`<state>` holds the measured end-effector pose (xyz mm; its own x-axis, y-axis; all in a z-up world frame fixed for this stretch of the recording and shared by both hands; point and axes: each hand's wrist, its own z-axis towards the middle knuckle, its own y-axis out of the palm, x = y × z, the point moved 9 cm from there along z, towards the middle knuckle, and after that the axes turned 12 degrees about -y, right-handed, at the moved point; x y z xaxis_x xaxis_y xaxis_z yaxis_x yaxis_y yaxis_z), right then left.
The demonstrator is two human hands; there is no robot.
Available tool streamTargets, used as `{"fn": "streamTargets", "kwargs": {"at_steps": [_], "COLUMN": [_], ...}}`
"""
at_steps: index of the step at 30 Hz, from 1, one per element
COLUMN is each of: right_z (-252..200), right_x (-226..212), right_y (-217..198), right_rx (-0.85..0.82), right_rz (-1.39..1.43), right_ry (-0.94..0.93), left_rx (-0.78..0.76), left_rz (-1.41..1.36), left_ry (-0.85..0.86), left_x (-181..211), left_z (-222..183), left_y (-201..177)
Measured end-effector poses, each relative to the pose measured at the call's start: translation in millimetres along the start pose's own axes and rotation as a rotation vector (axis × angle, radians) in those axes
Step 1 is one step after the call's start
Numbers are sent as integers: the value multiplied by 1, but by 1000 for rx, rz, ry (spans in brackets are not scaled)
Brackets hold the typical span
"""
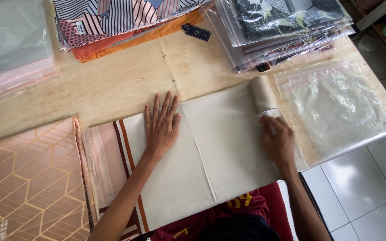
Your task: The person unfolds a piece of patterned fabric on a table and uses a lint roller to remove lint or dust from its surface.
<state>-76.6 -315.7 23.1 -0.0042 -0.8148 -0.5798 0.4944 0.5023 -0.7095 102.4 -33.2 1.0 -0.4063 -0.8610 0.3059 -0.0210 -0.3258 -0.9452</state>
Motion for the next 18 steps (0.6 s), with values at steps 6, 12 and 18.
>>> {"fn": "streamTargets", "kwargs": {"at_steps": [6,12,18], "right_z": [-9,-30,-8], "right_x": [-17,-87,-31], "right_y": [-10,55,40], "right_rx": [11,-181,-111], "right_rz": [-66,71,56], "right_ry": [14,-128,-133], "left_rx": [6,-28,-25], "left_rz": [-17,-15,-11], "left_ry": [2,-13,-17], "left_x": [0,0,-1], "left_z": [-1,0,-1], "left_y": [-1,1,0]}}
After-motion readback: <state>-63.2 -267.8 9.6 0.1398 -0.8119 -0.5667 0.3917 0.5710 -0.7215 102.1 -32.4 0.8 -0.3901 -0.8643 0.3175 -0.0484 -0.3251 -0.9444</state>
